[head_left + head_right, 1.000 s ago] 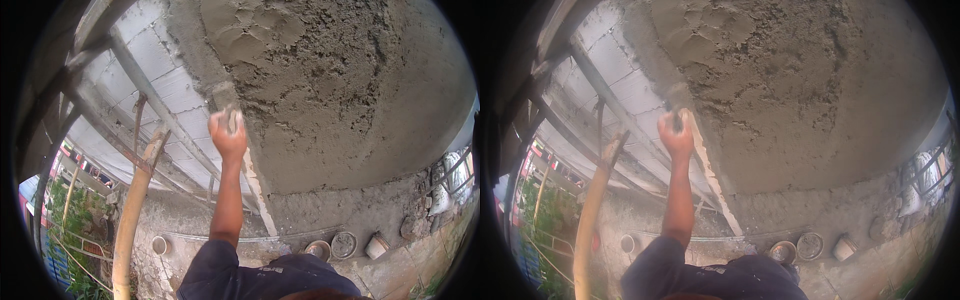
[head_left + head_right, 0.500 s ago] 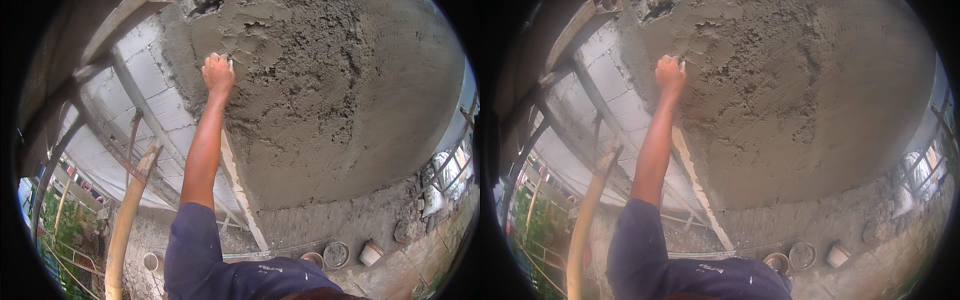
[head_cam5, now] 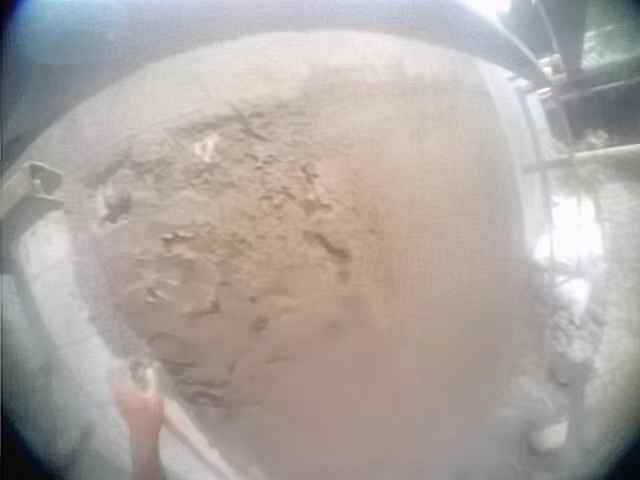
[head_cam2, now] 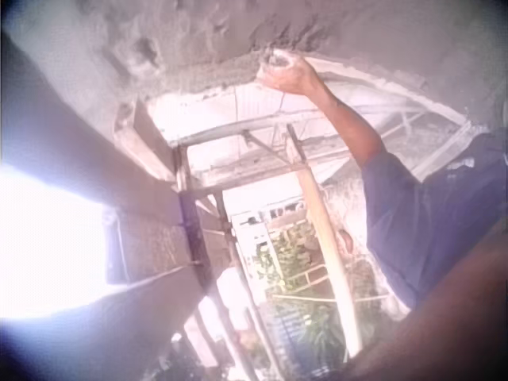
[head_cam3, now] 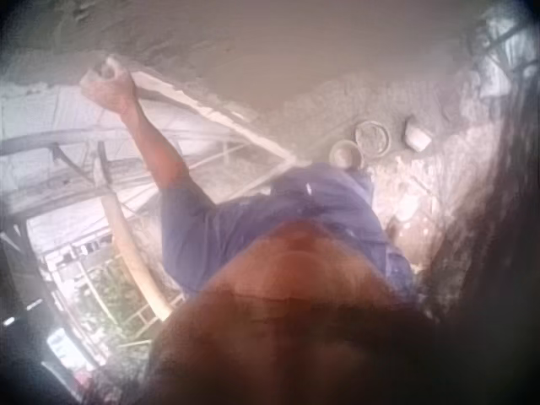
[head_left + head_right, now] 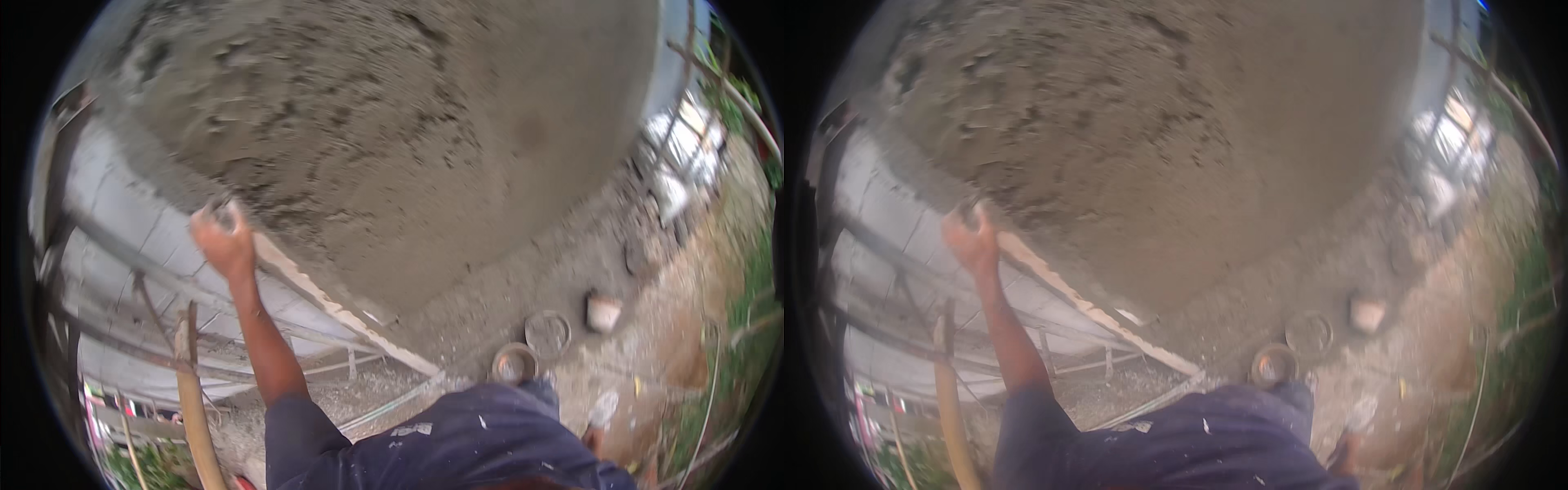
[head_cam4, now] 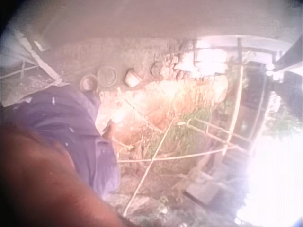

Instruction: The person scoops wet cement from a bucket using a trowel and applies it to a concrete wall surface. They repeatedly transfer cement and smooth the wall with a wooden straightedge.

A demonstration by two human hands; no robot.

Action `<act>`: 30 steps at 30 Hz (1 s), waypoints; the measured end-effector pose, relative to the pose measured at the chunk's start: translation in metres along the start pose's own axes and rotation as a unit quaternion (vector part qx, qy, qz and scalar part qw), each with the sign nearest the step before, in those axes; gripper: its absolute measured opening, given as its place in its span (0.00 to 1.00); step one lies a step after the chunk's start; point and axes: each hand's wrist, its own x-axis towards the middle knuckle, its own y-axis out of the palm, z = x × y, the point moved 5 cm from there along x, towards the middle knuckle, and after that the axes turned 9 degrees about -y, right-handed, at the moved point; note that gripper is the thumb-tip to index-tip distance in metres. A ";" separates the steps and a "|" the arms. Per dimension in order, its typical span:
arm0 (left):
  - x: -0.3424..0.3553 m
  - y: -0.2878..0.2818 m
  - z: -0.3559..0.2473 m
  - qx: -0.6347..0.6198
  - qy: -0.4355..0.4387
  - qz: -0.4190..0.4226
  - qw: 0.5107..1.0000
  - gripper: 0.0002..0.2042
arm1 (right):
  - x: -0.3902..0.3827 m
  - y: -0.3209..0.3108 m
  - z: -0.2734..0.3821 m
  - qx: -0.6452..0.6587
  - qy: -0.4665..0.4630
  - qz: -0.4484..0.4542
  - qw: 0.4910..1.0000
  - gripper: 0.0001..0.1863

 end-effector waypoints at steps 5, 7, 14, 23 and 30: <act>-0.294 -0.084 0.114 0.199 -0.145 0.329 0.912 0.15 | -0.050 -0.050 0.035 -0.044 0.058 0.003 0.997 0.25; -0.412 -0.072 0.106 0.251 -0.210 0.467 0.821 0.19 | -0.055 -0.079 0.034 -0.059 0.024 -0.043 0.997 0.24; -0.627 -0.103 0.161 0.354 -0.283 0.580 0.676 0.16 | 0.083 -0.043 0.153 -0.116 -0.183 0.098 0.971 0.22; -0.834 -0.139 0.059 0.284 -0.272 0.683 0.615 0.14 | 0.435 0.306 0.157 -0.472 -0.502 0.012 0.724 0.18; -0.884 -0.261 0.056 0.407 -0.333 0.713 0.463 0.16 | 0.397 0.364 0.105 -0.450 -0.432 0.183 0.760 0.20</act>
